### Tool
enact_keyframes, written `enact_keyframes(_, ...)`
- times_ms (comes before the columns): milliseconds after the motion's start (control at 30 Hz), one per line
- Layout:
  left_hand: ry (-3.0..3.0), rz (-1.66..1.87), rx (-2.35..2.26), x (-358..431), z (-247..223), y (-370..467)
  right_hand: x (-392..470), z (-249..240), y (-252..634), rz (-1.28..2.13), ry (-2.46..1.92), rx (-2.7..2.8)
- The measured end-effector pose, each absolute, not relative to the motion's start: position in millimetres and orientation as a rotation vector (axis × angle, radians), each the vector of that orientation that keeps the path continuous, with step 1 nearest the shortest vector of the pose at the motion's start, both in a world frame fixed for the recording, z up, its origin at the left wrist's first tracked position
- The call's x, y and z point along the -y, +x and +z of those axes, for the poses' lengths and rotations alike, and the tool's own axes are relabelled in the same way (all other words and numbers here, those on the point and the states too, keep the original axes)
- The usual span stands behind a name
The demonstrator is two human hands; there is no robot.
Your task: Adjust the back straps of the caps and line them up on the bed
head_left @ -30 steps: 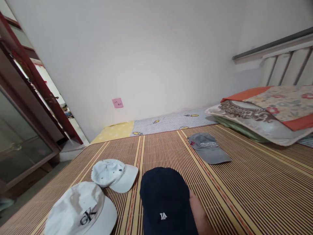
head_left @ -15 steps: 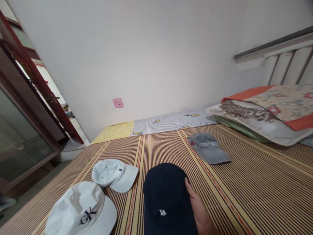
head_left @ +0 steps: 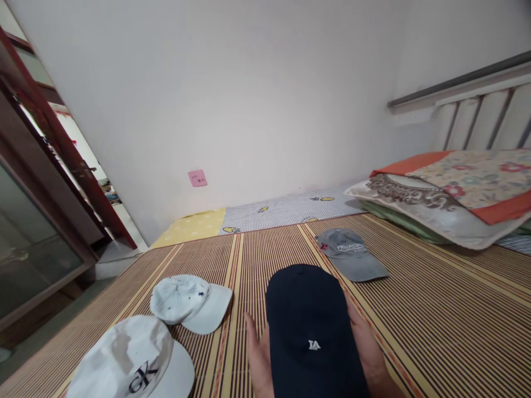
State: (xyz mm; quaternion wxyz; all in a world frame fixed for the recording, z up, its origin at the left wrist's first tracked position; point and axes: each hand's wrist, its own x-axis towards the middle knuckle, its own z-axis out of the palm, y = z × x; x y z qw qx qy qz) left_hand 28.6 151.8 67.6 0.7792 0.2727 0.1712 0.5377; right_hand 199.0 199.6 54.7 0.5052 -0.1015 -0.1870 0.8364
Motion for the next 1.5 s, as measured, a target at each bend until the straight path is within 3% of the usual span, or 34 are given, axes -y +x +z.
enact_keyframes(367, 0.7, 1.024, 0.12, -155, 82, 26, -189, 48, 194, 1.988, -0.303, 0.493)
enact_keyframes(1033, 0.673, 1.105, -0.094, -159, 61, 17, -191, 62, 199, 1.984, -0.256, 0.463)
enact_keyframes(1500, 0.797, 1.522, -0.523, -151, 34, -11, -190, 62, 201, 2.087, -0.238, 0.394)
